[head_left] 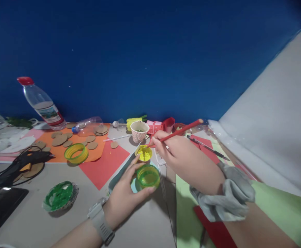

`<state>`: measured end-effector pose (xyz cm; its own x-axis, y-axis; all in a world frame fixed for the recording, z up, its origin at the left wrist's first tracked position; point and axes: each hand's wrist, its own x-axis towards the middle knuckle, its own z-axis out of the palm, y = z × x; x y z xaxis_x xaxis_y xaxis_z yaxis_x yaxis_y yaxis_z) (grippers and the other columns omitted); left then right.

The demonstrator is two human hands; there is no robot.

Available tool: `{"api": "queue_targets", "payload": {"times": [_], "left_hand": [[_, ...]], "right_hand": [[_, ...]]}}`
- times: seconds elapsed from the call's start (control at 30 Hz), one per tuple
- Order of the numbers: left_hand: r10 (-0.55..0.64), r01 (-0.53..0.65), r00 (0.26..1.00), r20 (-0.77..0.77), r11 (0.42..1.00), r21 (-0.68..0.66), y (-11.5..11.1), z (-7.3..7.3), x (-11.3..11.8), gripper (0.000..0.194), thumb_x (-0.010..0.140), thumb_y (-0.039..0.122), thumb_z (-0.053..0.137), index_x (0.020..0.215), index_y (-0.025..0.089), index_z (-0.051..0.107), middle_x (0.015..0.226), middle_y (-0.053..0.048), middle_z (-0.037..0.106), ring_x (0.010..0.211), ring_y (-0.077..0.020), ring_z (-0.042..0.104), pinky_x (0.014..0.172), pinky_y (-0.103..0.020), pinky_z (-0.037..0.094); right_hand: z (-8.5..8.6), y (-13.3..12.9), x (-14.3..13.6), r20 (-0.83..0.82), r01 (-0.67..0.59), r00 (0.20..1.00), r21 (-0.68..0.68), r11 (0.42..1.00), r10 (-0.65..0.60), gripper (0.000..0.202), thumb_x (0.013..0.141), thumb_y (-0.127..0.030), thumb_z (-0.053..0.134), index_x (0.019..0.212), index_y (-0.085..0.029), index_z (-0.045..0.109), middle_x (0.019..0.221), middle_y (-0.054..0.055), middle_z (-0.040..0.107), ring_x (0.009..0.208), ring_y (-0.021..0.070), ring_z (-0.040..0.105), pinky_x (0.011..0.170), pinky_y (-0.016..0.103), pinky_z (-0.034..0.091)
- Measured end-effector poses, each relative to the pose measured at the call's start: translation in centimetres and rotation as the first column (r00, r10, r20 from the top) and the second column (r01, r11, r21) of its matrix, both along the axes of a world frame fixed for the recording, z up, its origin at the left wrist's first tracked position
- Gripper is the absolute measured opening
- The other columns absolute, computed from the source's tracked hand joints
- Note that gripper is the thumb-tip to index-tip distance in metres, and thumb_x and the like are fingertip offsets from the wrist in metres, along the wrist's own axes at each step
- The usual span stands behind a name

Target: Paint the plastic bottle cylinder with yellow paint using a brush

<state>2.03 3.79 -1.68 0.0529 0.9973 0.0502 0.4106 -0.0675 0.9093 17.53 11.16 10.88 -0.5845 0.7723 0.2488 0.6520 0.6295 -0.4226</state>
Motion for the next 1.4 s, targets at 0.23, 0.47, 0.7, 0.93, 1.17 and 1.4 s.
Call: {"api": "queue_targets", "payload": {"times": [0.23, 0.47, 0.7, 0.93, 1.17, 1.4], "left_hand": [[-0.004, 0.004, 1.000, 0.011, 1.000, 0.023, 0.1, 0.1, 0.2, 0.056, 0.077, 0.039, 0.071, 0.127, 0.025, 0.052, 0.154, -0.010, 0.031, 0.143, -0.0270, 0.027, 0.115, -0.045, 0.028], [0.007, -0.008, 1.000, 0.009, 1.000, 0.009, -0.1, 0.1, 0.1, 0.057, 0.076, 0.042, 0.071, 0.128, 0.026, 0.051, 0.154, -0.009, 0.032, 0.143, -0.0287, 0.026, 0.115, -0.049, 0.026], [0.005, -0.004, 1.000, -0.004, 1.000, 0.019, -0.2, 0.2, 0.2, 0.058, 0.077, 0.042, 0.071, 0.128, 0.027, 0.050, 0.154, -0.008, 0.032, 0.143, -0.0266, 0.027, 0.116, -0.047, 0.025], [-0.010, 0.011, 1.000, -0.025, 0.999, 0.042, 0.0, 0.3, 0.0, 0.055, 0.078, 0.040, 0.071, 0.127, 0.026, 0.051, 0.153, -0.008, 0.034, 0.143, -0.0261, 0.026, 0.115, -0.045, 0.028], [-0.036, 0.035, 0.999, 0.022, 0.999, 0.041, 0.0, 0.4, 0.2, 0.055, 0.077, 0.040, 0.071, 0.126, 0.024, 0.053, 0.153, -0.010, 0.033, 0.143, -0.0271, 0.027, 0.115, -0.046, 0.027], [-0.094, 0.091, 0.989, 0.114, 0.995, 0.030, -0.3, 0.2, 0.2, 0.055, 0.072, 0.041, 0.076, 0.123, 0.027, 0.057, 0.147, -0.010, 0.043, 0.138, -0.0319, 0.035, 0.114, -0.052, 0.028]], "right_hand": [[-0.4, 0.2, -0.7, 0.007, -0.026, 1.000, -0.059, 0.998, 0.027, 0.029, 0.099, -0.021, 0.032, 0.074, -0.020, 0.046, 0.067, -0.003, 0.050, 0.058, 0.0114, 0.048, 0.058, 0.025, 0.034], [-0.9, 0.5, -0.6, 0.014, 0.008, 1.000, -0.078, 0.997, -0.006, 0.030, 0.099, -0.024, 0.031, 0.074, -0.021, 0.047, 0.064, -0.003, 0.051, 0.057, 0.0126, 0.049, 0.057, 0.027, 0.034], [0.0, 0.2, 0.1, -0.015, 0.070, 0.997, -0.038, 0.997, -0.070, 0.031, 0.099, -0.028, 0.032, 0.073, -0.022, 0.049, 0.066, -0.002, 0.057, 0.059, 0.0133, 0.054, 0.059, 0.026, 0.036], [1.0, -0.8, 0.2, 0.064, 0.080, 0.994, 0.105, 0.991, -0.087, 0.031, 0.098, -0.023, 0.033, 0.071, -0.022, 0.048, 0.065, -0.001, 0.057, 0.058, 0.0153, 0.055, 0.057, 0.028, 0.036], [-0.2, -0.2, -0.7, 0.091, 0.045, 0.995, -0.020, 0.999, -0.043, 0.026, 0.097, -0.016, 0.032, 0.079, -0.020, 0.050, 0.069, 0.001, 0.058, 0.063, 0.0155, 0.056, 0.061, 0.028, 0.038], [-0.1, -0.1, -0.4, 0.004, -0.025, 1.000, -0.093, 0.995, 0.026, 0.031, 0.099, -0.021, 0.028, 0.073, -0.024, 0.045, 0.069, -0.001, 0.055, 0.063, 0.0157, 0.054, 0.061, 0.029, 0.039]]}}
